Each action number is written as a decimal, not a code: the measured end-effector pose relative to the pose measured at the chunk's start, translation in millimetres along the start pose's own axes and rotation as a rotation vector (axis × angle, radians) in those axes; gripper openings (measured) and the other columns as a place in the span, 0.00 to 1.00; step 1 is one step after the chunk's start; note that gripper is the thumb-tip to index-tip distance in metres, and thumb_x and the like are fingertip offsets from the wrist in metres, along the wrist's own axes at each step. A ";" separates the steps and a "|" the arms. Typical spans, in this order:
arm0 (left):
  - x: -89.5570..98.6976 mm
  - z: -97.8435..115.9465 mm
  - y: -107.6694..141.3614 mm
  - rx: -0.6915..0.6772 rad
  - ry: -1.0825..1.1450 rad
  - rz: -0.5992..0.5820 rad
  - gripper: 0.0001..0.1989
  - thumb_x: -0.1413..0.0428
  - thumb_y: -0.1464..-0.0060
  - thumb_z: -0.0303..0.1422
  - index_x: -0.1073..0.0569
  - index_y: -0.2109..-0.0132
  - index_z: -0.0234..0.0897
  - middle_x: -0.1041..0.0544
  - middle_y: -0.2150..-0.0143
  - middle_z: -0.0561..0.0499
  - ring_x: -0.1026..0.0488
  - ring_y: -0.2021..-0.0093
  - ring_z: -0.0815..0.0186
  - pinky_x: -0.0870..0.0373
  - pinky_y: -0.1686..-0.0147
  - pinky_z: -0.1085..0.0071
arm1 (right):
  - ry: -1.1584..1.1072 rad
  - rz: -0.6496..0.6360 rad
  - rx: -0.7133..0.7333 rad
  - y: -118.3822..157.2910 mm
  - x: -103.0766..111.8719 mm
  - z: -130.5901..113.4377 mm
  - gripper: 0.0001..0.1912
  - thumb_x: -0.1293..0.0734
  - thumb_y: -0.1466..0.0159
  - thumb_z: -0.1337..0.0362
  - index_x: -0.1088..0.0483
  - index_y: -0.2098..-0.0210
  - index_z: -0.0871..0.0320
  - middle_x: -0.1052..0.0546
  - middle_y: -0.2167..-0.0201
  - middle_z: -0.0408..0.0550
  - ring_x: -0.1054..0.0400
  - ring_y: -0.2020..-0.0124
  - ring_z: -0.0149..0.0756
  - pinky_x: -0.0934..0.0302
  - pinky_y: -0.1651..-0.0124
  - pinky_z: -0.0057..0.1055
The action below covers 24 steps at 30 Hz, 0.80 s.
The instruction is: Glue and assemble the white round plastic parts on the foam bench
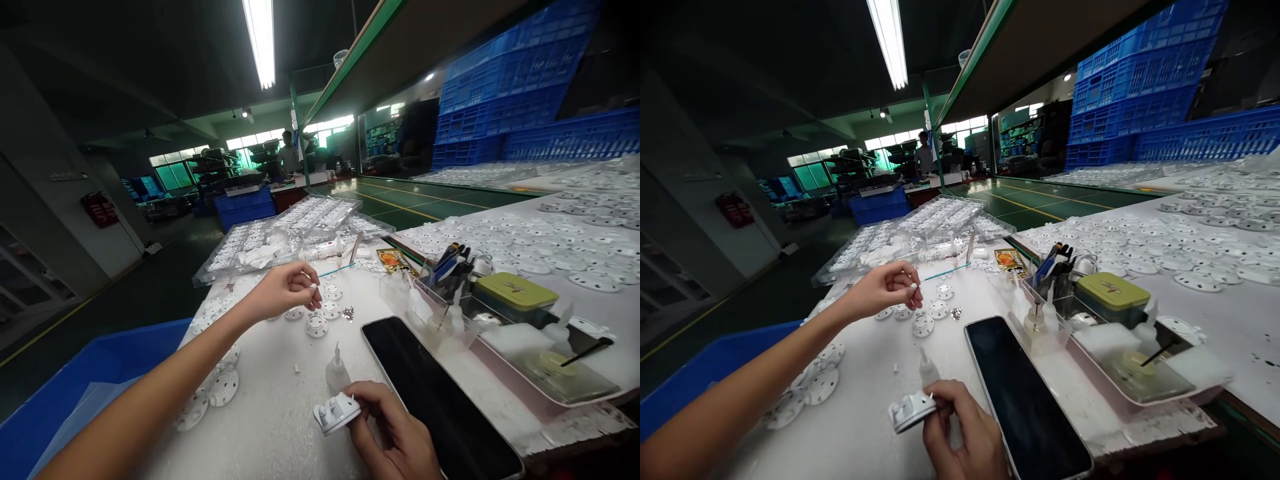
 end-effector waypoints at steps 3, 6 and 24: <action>5.1 -5.0 24.1 0.050 0.074 -0.002 0.05 0.44 0.44 0.29 0.29 0.60 0.33 0.19 0.66 0.45 0.20 0.65 0.62 0.22 0.62 0.64 | 0.049 -0.008 0.049 -0.3 -1.3 -0.6 0.09 0.39 0.34 0.59 0.30 0.64 0.55 0.28 0.75 0.40 0.33 0.76 0.27 0.39 0.72 0.19; 7.1 -9.3 42.1 0.113 0.128 -0.011 0.09 0.40 0.46 0.32 0.26 0.59 0.32 0.18 0.63 0.43 0.19 0.62 0.59 0.21 0.59 0.61 | 0.130 -0.032 0.171 -1.2 -3.9 -2.5 0.05 0.39 0.33 0.63 0.32 0.61 0.54 0.29 0.75 0.39 0.34 0.77 0.25 0.40 0.73 0.18; -34.2 -19.3 75.2 0.302 0.279 -0.205 0.09 0.32 0.58 0.33 0.19 0.67 0.34 0.22 0.70 0.50 0.30 0.71 0.71 0.34 0.71 0.76 | 0.454 -0.058 0.504 6.6 -15.9 -3.3 0.10 0.42 0.31 0.69 0.36 0.52 0.60 0.26 0.69 0.48 0.29 0.71 0.30 0.34 0.64 0.25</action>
Point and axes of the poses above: each hand's wrist, its own y-axis away from the middle knuckle, its own x-axis out of the back of the hand, z = x × y, the point moved 3 cm from there along -y, towards the middle knuckle
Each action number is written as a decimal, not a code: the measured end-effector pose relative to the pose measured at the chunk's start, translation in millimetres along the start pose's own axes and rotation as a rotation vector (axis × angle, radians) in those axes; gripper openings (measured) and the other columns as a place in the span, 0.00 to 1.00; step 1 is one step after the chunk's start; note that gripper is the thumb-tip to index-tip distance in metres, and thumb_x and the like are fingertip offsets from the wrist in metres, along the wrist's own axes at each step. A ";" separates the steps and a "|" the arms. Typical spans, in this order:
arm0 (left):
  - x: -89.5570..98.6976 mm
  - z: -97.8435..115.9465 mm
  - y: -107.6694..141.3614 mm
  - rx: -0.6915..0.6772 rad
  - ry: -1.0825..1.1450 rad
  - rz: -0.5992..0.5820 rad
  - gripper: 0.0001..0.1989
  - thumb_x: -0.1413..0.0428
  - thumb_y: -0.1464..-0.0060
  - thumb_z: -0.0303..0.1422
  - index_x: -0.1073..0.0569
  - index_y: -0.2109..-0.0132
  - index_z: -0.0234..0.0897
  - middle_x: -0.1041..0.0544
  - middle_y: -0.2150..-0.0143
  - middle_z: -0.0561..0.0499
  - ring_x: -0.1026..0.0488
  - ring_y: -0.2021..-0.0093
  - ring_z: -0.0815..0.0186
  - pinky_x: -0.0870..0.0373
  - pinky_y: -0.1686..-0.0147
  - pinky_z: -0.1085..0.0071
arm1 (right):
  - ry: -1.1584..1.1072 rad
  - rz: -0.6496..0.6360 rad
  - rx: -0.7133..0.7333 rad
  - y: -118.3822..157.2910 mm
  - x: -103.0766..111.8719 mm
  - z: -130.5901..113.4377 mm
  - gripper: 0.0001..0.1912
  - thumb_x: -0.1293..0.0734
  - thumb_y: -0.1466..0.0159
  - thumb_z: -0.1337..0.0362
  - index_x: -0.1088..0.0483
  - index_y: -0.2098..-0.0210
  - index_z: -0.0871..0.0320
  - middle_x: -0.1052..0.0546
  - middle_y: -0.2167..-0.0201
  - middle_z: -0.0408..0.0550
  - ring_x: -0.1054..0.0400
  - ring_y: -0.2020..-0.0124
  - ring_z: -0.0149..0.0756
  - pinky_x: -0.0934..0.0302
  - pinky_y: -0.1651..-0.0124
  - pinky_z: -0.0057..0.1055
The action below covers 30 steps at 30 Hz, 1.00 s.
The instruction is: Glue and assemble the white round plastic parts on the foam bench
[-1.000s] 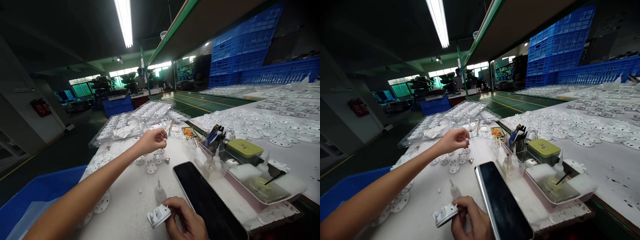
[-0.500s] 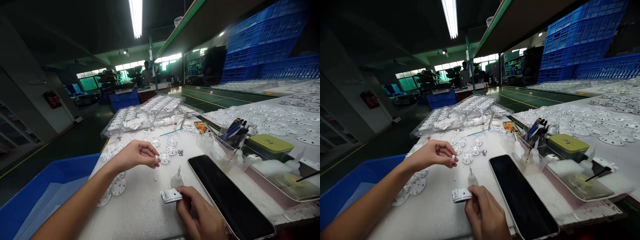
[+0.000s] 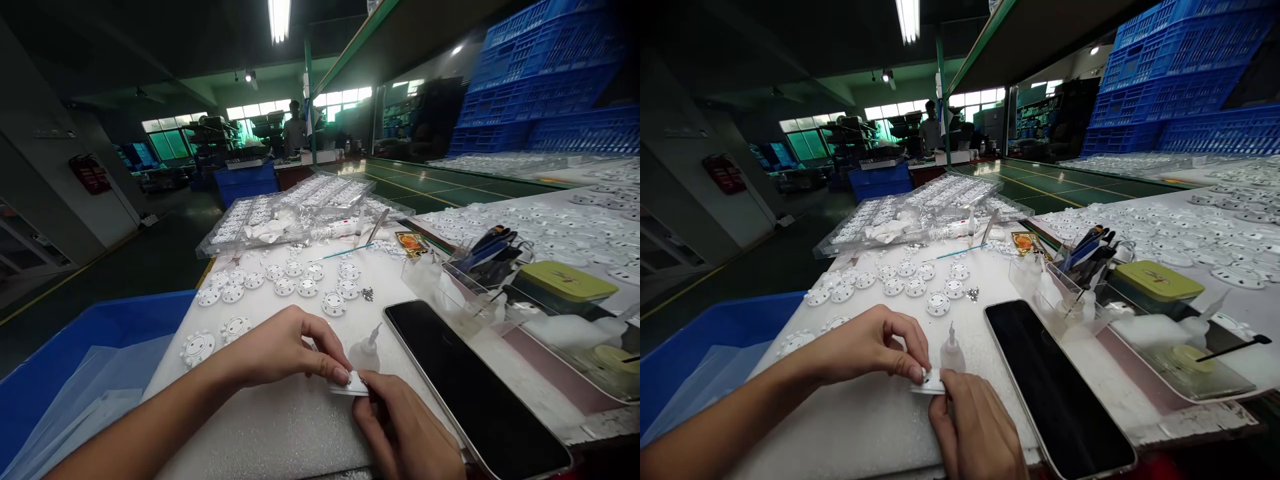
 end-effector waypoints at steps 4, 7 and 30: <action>-6.0 -5.5 -2.7 0.020 -0.030 0.016 0.11 0.34 0.55 0.37 0.20 0.66 0.34 0.23 0.67 0.49 0.32 0.71 0.70 0.36 0.73 0.75 | 0.019 0.015 -0.001 1.9 -0.9 -0.2 0.10 0.43 0.31 0.68 0.36 0.52 0.60 0.26 0.69 0.48 0.29 0.71 0.30 0.34 0.63 0.26; -6.5 -5.6 -2.5 0.020 -0.097 0.015 0.12 0.36 0.52 0.39 0.21 0.64 0.34 0.23 0.68 0.50 0.32 0.71 0.69 0.36 0.72 0.74 | 0.048 -0.059 -0.011 -0.2 1.0 -1.6 0.10 0.42 0.31 0.70 0.37 0.51 0.61 0.26 0.68 0.48 0.29 0.69 0.30 0.34 0.62 0.25; 7.2 24.8 22.9 -0.527 -0.728 0.336 0.10 0.44 0.54 0.19 0.34 0.69 0.39 0.28 0.70 0.56 0.28 0.66 0.69 0.34 0.64 0.75 | 0.106 0.107 -0.345 -10.5 13.4 9.1 0.18 0.37 0.34 0.56 0.35 0.49 0.59 0.33 0.56 0.53 0.34 0.70 0.28 0.33 0.64 0.29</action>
Point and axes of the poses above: each hand's wrist, its own y-axis away from the middle knuckle, its own x-axis out of the back of the hand, z = x × y, the point moved 3 cm from there along -y, towards the middle knuckle
